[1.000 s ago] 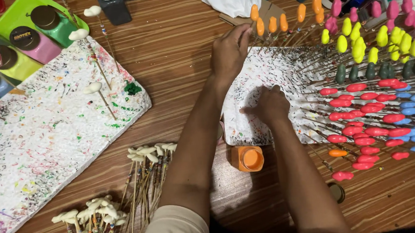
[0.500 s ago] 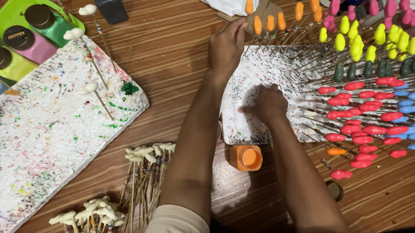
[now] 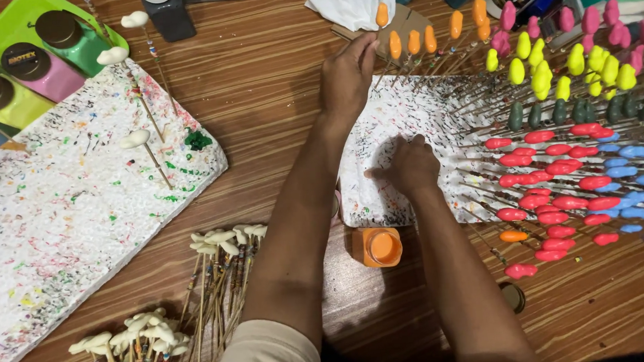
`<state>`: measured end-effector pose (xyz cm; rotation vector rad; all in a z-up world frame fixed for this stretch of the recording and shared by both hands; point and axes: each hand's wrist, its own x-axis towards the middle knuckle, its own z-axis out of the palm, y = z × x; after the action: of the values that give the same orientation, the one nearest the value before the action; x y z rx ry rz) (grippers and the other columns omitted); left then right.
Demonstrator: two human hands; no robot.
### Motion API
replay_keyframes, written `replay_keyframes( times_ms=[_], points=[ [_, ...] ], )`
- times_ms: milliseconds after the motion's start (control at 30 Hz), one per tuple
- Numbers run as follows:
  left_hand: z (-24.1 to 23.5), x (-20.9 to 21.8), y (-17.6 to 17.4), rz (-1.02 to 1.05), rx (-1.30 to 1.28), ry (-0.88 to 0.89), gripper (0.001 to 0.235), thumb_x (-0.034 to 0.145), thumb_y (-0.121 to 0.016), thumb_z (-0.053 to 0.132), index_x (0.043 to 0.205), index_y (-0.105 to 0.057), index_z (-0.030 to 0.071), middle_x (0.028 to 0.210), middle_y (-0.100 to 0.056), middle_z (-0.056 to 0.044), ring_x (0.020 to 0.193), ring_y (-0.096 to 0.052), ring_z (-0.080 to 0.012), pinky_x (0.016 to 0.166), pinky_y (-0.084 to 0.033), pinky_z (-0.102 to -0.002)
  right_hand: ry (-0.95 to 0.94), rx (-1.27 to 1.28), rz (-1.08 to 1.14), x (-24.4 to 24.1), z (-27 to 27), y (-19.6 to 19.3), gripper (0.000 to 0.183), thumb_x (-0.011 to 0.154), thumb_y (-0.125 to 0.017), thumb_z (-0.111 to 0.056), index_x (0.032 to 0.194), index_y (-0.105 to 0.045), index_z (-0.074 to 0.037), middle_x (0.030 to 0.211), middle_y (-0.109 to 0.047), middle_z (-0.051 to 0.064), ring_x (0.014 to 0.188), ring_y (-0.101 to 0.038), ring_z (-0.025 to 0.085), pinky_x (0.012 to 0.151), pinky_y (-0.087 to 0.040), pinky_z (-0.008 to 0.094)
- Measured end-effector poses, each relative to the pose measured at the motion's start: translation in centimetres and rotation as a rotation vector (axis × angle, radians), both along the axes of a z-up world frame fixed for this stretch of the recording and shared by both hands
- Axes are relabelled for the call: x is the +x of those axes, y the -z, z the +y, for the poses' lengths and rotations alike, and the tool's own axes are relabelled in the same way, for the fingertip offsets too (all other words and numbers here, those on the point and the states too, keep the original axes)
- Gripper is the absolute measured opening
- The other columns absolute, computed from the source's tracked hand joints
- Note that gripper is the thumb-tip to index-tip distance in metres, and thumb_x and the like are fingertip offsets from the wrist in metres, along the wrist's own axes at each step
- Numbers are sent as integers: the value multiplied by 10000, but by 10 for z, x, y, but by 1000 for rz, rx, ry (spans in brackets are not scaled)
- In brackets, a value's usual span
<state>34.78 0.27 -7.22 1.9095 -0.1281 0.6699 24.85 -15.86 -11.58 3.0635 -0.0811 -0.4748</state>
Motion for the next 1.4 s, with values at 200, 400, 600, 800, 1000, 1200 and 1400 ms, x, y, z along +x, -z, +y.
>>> replay_keyframes(
  times_ms=[200, 400, 600, 800, 1000, 1200, 1400],
  points=[
    [0, -13, -2, -10, -73, 36, 252, 972, -621, 125, 1198, -702, 49, 1081, -789, -114, 826, -785, -224, 699, -607, -330, -18, 1, -20, -2, -3, 6, 1031, 671, -843, -764, 1347, -573, -34, 1154, -581, 234, 976, -657, 389, 739, -575, 489],
    [20, -48, -29, 69, 11, 68, 323, 985, -601, 155, 1283, -648, 40, 1089, -789, -120, 845, -778, -259, 732, -597, -360, -46, 37, -113, -3, -12, 20, 1041, 619, -848, -789, 1320, -621, -54, 1122, -598, 240, 957, -652, 410, 769, -555, 497],
    [56, -85, -29, 209, 58, 119, 303, 1029, -611, 260, 1316, -703, 234, 1223, -747, -63, 1169, -688, -317, 1001, -558, -447, -17, 215, -96, -5, -24, 39, 790, 815, -832, -522, 1409, -620, -46, 1230, -598, 257, 1183, -634, 469, 978, -531, 572],
    [66, -159, -62, 365, 209, 187, 334, 1022, -590, 296, 1338, -681, 236, 1223, -726, -47, 1176, -684, -295, 1000, -565, -427, -29, 687, -350, -73, -19, -17, 358, 1044, -594, -264, 1351, -680, -102, 1205, -685, 147, 1164, -682, 354, 994, -541, 470],
    [68, -298, -89, 400, 268, 391, 310, 978, -598, 255, 1229, -714, 114, 1065, -756, -202, 1055, -704, -433, 900, -583, -530, -176, 873, -568, -187, -13, -103, 287, 1024, -627, -119, 1294, -707, -60, 1139, -731, 192, 1087, -703, 392, 932, -589, 474],
    [95, -360, -45, 312, 268, 315, 238, 909, -669, 187, 1120, -771, 142, 983, -788, -145, 964, -746, -361, 827, -615, -436, -219, 947, -656, -248, -51, -88, 297, 973, -716, -81, 1269, -728, -59, 1094, -742, 178, 1046, -718, 372, 876, -593, 440],
    [99, -380, -17, 447, 304, 123, 262, 917, -663, 329, 1078, -777, 158, 916, -786, -114, 919, -751, -339, 790, -609, -456, -159, 1095, -638, -266, -54, -68, 297, 978, -733, -61, 1273, -735, -35, 1031, -726, 219, 990, -712, 378, 849, -583, 447]
  ],
)
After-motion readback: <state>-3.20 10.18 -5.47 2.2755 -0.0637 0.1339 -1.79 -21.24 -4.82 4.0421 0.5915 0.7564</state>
